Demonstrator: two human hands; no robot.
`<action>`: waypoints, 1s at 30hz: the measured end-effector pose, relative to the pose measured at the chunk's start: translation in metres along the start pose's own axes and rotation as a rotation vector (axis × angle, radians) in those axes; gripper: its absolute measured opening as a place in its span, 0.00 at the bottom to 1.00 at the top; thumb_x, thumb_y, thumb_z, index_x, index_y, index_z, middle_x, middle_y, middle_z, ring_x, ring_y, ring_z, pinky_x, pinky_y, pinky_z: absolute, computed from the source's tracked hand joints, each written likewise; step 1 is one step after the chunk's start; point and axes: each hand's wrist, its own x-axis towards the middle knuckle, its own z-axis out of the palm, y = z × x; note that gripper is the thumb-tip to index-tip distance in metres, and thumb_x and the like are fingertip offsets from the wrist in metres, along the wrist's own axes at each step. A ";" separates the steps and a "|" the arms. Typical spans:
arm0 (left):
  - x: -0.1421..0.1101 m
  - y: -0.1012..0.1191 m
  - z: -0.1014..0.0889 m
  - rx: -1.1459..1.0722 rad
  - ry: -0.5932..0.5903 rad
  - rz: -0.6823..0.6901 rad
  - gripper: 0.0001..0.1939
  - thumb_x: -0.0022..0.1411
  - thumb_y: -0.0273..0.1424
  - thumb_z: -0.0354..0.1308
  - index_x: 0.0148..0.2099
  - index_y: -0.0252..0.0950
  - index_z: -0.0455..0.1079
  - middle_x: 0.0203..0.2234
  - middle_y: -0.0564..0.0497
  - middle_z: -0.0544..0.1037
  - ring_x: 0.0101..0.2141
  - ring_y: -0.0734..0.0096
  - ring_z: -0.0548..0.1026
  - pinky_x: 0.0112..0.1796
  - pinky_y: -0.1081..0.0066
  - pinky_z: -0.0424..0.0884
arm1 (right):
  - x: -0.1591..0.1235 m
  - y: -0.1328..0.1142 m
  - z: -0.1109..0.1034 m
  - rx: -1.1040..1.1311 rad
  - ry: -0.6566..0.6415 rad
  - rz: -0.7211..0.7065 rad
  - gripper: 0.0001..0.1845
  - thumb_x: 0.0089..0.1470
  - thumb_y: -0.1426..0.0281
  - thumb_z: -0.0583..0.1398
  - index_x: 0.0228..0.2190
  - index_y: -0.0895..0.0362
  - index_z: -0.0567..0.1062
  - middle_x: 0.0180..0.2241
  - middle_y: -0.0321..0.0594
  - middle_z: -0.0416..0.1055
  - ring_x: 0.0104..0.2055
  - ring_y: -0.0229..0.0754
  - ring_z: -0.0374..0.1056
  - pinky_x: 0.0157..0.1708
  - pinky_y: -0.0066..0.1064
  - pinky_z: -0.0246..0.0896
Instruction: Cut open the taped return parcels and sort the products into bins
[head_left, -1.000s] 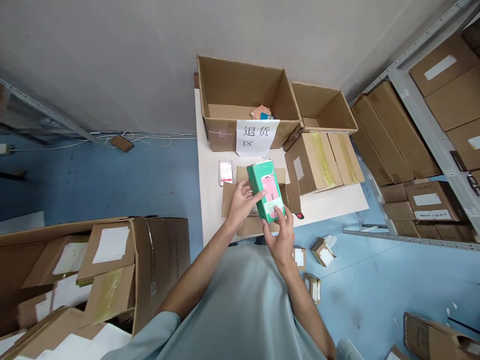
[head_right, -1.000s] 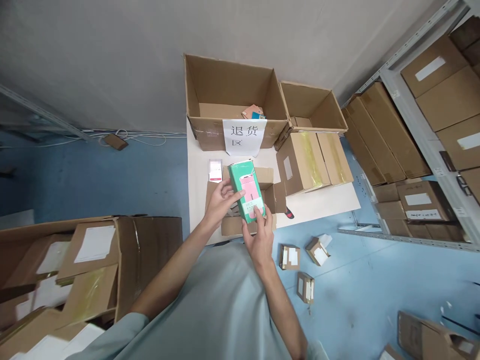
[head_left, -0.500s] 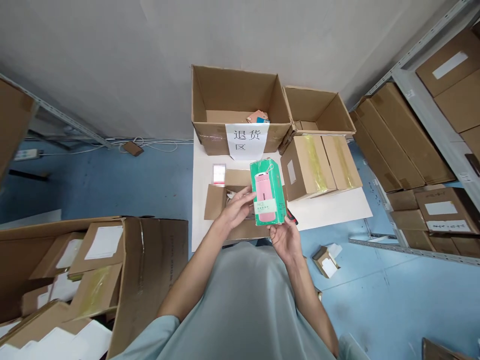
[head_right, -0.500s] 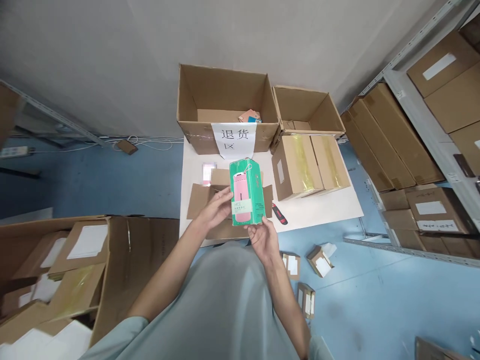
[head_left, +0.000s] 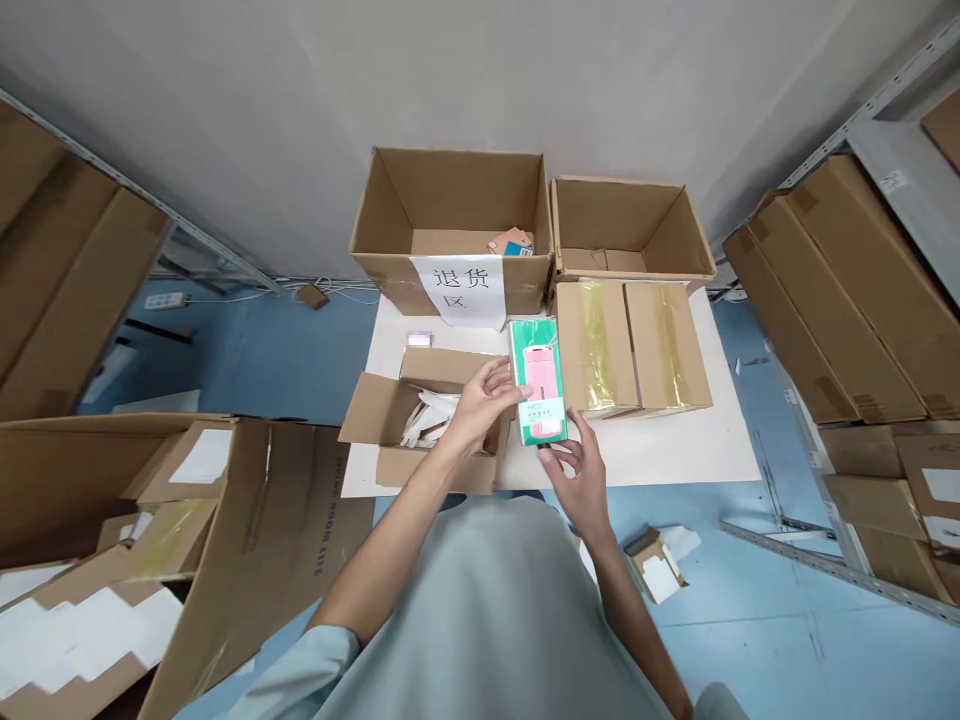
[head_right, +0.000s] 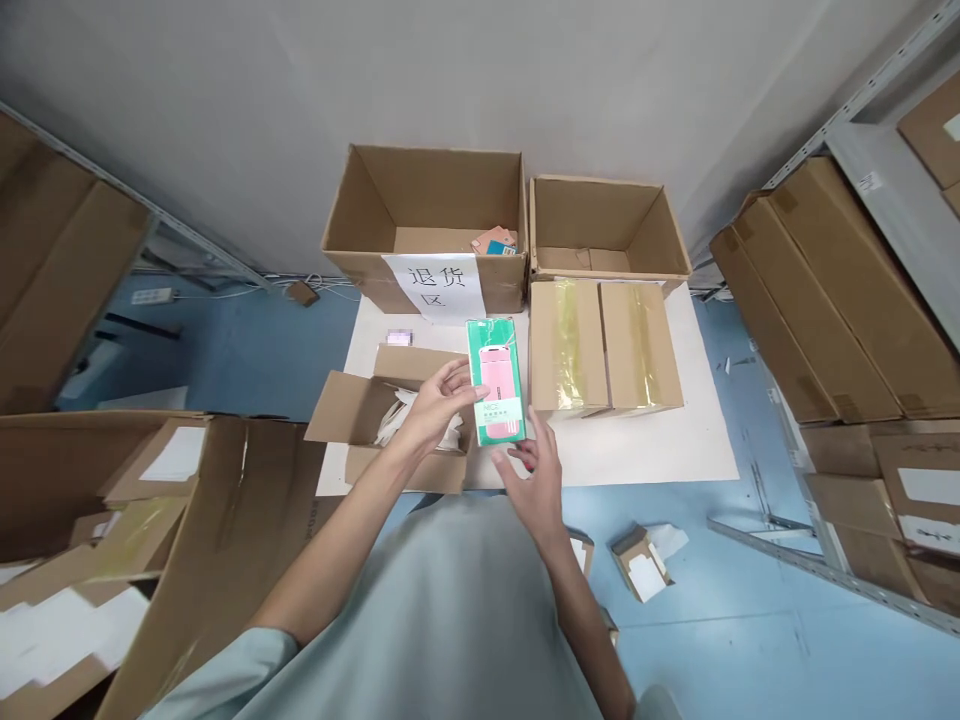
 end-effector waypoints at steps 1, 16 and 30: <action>0.001 -0.002 0.012 0.015 0.014 0.008 0.51 0.44 0.39 0.88 0.67 0.36 0.72 0.58 0.38 0.85 0.56 0.49 0.84 0.61 0.51 0.78 | 0.002 0.001 -0.005 -0.105 0.014 -0.051 0.47 0.61 0.49 0.75 0.74 0.44 0.71 0.77 0.52 0.63 0.57 0.55 0.81 0.58 0.53 0.83; 0.010 -0.018 0.096 0.168 -0.041 0.120 0.36 0.60 0.47 0.81 0.65 0.42 0.76 0.65 0.37 0.80 0.67 0.45 0.77 0.62 0.50 0.80 | 0.062 0.011 -0.059 0.378 0.131 0.098 0.40 0.61 0.54 0.74 0.70 0.49 0.72 0.67 0.54 0.76 0.62 0.57 0.80 0.60 0.53 0.81; 0.167 0.088 0.163 0.198 -0.041 0.458 0.27 0.62 0.39 0.76 0.60 0.37 0.79 0.64 0.36 0.82 0.65 0.46 0.80 0.69 0.45 0.72 | 0.289 -0.102 -0.049 0.570 -0.055 -0.206 0.40 0.61 0.50 0.71 0.69 0.50 0.73 0.60 0.50 0.83 0.58 0.50 0.82 0.62 0.49 0.78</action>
